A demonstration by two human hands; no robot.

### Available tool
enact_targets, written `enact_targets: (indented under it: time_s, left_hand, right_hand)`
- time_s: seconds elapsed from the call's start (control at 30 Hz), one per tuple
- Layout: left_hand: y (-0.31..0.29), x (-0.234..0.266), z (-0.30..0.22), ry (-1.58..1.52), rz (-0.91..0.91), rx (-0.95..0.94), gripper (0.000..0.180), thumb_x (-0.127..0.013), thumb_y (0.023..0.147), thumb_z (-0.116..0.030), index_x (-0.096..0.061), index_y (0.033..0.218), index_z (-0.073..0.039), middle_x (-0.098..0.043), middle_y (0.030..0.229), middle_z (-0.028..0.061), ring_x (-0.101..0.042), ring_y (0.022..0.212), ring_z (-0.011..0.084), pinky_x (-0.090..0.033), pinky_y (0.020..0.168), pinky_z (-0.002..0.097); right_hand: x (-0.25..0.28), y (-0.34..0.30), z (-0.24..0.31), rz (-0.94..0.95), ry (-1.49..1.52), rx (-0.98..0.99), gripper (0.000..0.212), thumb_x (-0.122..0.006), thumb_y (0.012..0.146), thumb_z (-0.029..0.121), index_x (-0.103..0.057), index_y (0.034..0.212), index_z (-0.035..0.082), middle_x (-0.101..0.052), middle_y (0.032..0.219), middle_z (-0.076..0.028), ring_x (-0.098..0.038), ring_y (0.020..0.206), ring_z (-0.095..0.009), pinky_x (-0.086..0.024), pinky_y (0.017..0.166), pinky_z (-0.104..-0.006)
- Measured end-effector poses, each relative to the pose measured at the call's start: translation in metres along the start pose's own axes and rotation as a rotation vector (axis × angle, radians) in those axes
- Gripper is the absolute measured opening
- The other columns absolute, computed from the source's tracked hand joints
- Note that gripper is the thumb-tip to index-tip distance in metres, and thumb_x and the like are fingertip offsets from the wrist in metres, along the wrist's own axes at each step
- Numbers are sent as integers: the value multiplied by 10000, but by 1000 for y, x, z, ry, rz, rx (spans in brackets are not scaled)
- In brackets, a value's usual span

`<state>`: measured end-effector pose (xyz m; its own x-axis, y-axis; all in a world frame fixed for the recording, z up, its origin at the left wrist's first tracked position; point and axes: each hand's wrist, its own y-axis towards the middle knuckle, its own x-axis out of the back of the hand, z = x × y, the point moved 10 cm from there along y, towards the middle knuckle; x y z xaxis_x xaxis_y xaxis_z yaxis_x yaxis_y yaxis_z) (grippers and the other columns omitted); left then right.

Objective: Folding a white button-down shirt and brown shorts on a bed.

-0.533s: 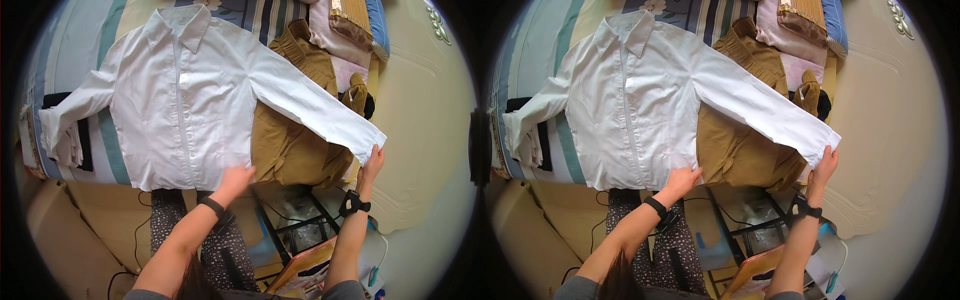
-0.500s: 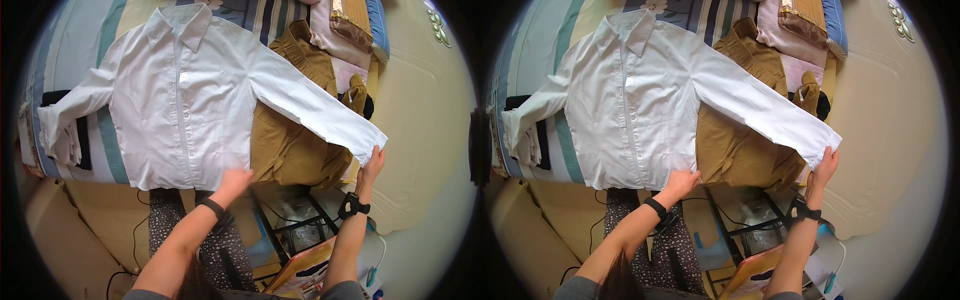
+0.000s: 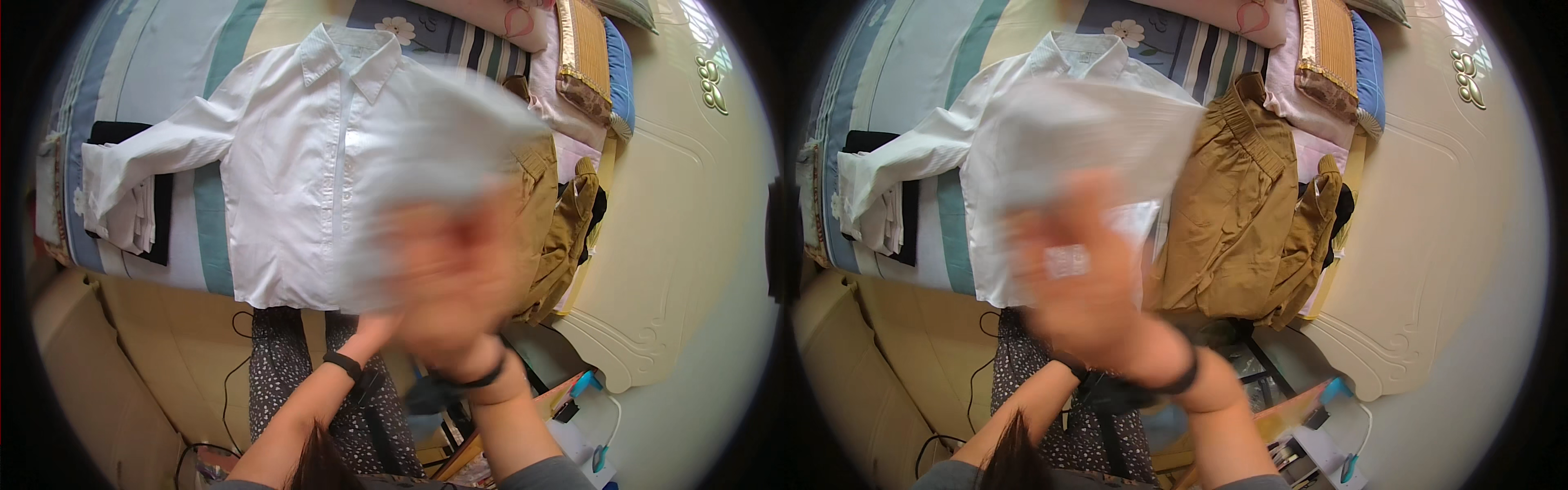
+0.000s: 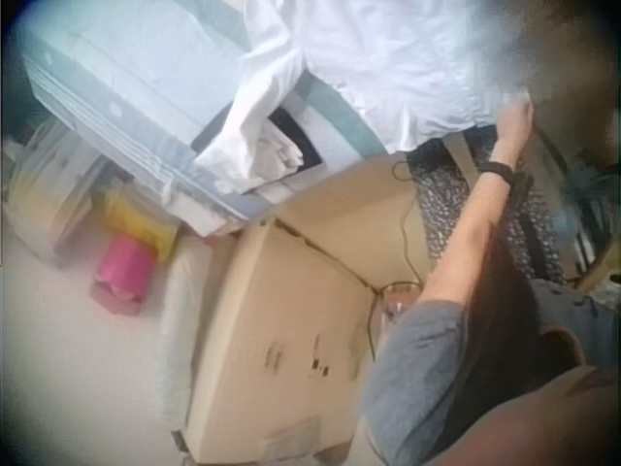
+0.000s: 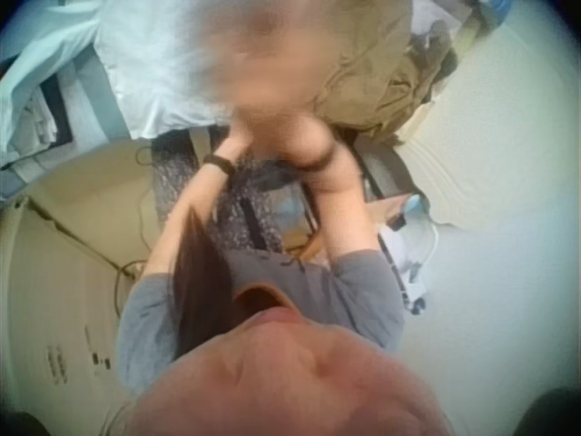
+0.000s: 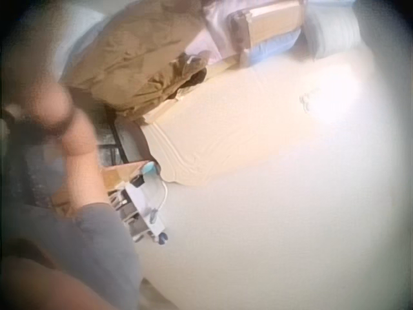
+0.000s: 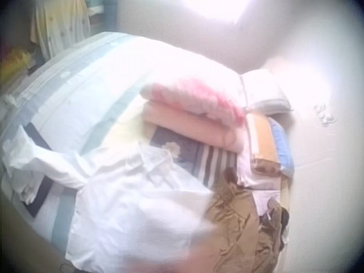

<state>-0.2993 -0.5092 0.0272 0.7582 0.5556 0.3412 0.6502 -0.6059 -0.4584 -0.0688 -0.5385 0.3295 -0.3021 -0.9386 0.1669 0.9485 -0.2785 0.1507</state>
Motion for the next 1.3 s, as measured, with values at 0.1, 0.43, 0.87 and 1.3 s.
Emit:
enact_targets:
  time_s: [0.1, 0.43, 0.87, 1.3]
  left_hand:
    - [-9, 8, 20, -113, -38, 148, 147, -590, 788, -185, -639, 862, -69, -623, 851, 147, -601, 742, 319, -469, 650, 386]
    - [-40, 10, 60, -251, 350, 135, 285, -567, 809, -122, -565, 1082, -39, -607, 947, 151, -572, 768, 278, -460, 722, 346]
    - [45, 172, 69, -194, 130, 232, 182, -535, 832, -90, -621, 976, -20, -648, 775, 106, -617, 715, 165, -475, 669, 277]
    - [352, 274, -84, 714, -171, 49, 486, -568, 788, -422, -614, 1009, 9, -635, 940, 199, -609, 903, 290, -467, 777, 341]
  right_hand:
    - [-126, -22, -2, 123, 120, 62, 179, -554, 790, 54, -421, 908, 30, -483, 620, -141, -495, 530, -313, -391, 506, -398]
    - [-152, -178, -195, 510, -51, -689, 240, -527, 814, 157, -574, 1023, 49, -617, 969, -173, -585, 900, -336, -466, 778, -389]
    - [120, -288, -298, -313, -321, -811, 125, -529, 816, 44, -588, 923, 16, -602, 760, -54, -570, 668, -150, -464, 626, -272]
    - [87, -356, -332, -203, 210, -1156, 201, -612, 828, 118, -604, 941, -49, -624, 787, -26, -547, 708, -72, -443, 637, -217]
